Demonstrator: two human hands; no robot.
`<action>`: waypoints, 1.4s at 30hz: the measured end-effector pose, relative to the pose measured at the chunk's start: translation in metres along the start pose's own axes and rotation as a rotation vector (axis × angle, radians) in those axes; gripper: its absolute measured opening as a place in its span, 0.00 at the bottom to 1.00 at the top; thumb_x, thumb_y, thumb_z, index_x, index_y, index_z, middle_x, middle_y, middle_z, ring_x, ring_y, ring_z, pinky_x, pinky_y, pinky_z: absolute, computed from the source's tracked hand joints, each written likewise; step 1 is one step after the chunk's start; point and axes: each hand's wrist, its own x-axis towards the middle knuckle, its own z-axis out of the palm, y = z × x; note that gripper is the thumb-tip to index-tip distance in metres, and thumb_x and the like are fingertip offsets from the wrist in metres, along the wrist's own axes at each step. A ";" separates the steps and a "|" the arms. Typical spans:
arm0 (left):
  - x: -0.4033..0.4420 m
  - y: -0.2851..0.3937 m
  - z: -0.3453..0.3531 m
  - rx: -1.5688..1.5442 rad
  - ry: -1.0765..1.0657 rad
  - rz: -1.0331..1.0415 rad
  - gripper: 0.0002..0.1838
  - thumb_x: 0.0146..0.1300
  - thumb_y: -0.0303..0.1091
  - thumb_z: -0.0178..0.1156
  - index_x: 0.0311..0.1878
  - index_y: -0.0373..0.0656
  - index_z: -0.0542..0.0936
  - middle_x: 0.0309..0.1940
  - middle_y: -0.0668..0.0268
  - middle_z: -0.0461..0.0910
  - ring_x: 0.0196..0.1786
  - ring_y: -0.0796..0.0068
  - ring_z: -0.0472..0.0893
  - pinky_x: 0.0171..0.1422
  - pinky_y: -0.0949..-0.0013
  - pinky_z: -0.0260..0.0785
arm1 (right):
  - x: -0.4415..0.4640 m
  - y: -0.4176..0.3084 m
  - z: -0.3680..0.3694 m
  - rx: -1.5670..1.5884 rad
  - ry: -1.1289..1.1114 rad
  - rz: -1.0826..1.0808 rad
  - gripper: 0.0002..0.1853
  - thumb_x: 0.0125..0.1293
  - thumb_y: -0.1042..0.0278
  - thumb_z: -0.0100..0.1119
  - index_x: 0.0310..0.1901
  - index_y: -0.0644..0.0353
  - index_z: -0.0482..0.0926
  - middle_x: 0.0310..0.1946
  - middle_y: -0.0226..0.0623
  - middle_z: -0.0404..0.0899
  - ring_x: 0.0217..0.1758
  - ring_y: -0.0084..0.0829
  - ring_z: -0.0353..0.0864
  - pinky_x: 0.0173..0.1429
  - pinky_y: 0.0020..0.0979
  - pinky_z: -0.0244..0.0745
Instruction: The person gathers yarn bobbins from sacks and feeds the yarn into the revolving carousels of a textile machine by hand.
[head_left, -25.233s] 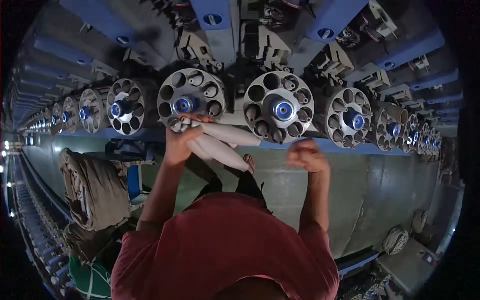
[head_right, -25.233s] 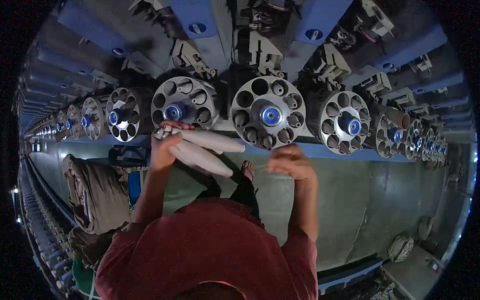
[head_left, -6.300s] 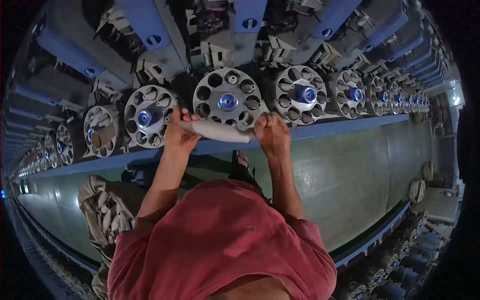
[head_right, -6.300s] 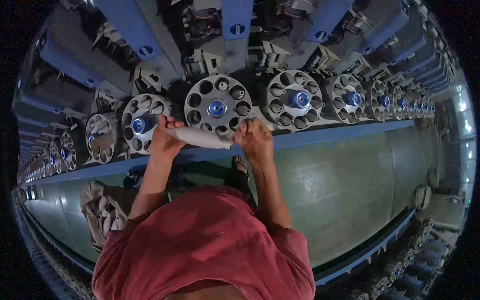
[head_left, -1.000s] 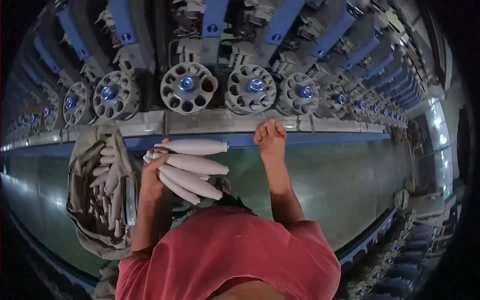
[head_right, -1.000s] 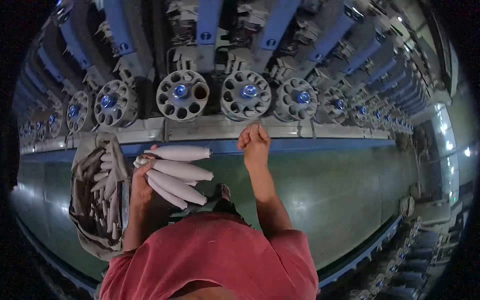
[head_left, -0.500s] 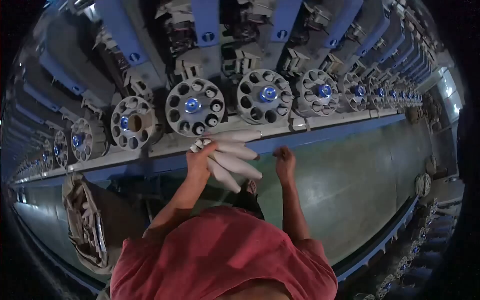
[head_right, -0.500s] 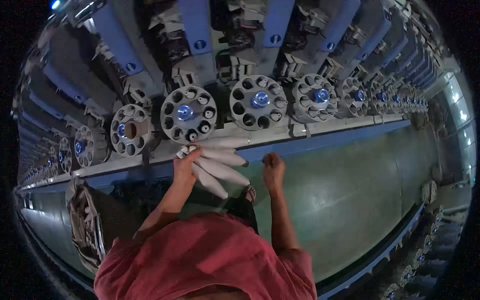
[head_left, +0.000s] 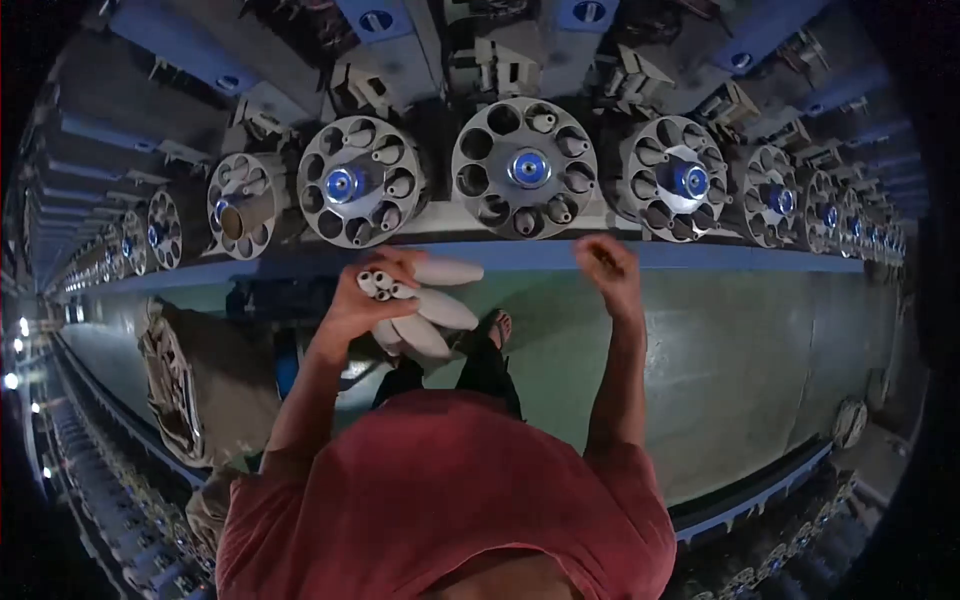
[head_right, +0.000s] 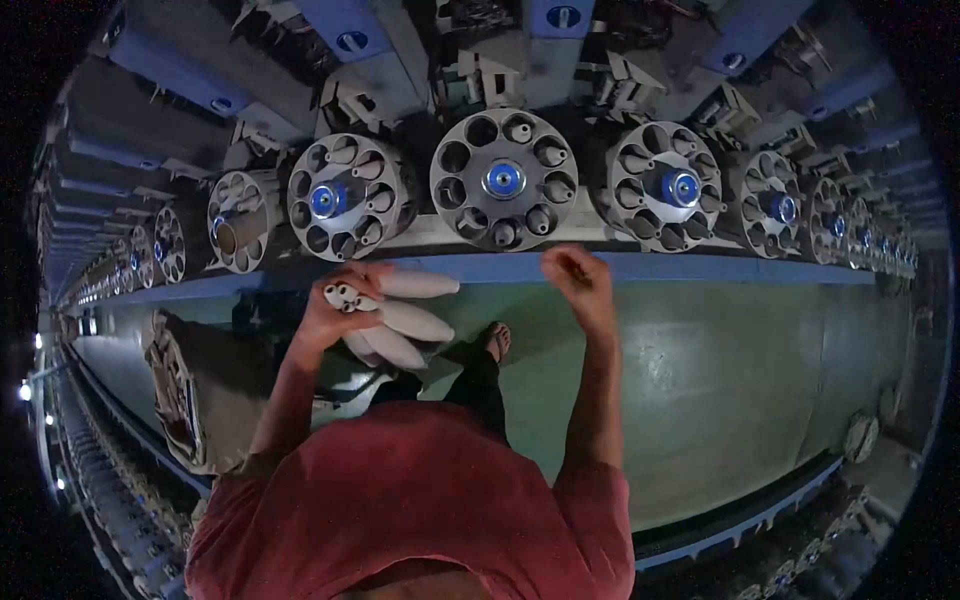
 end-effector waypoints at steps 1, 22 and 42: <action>-0.010 -0.002 -0.008 -0.047 0.020 0.005 0.14 0.37 0.18 0.71 0.31 0.39 0.81 0.47 0.59 0.79 0.56 0.65 0.76 0.61 0.61 0.65 | 0.016 -0.001 0.001 -0.001 -0.024 0.000 0.08 0.61 0.66 0.56 0.35 0.62 0.80 0.35 0.40 0.81 0.36 0.44 0.80 0.42 0.40 0.74; -0.042 -0.009 -0.052 -0.654 -0.095 0.269 0.13 0.35 0.32 0.69 0.29 0.42 0.81 0.32 0.66 0.69 0.56 0.50 0.72 0.68 0.48 0.55 | 0.006 -0.106 0.167 -0.491 -0.537 -0.546 0.23 0.60 0.50 0.61 0.36 0.68 0.76 0.28 0.43 0.78 0.33 0.31 0.77 0.38 0.30 0.70; 0.007 -0.008 0.033 -0.031 0.499 0.099 0.13 0.40 0.20 0.70 0.32 0.37 0.80 0.41 0.62 0.76 0.58 0.60 0.75 0.60 0.60 0.67 | 0.008 -0.066 0.130 0.875 -0.321 0.517 0.11 0.66 0.71 0.53 0.25 0.59 0.69 0.22 0.34 0.71 0.17 0.24 0.60 0.19 0.26 0.52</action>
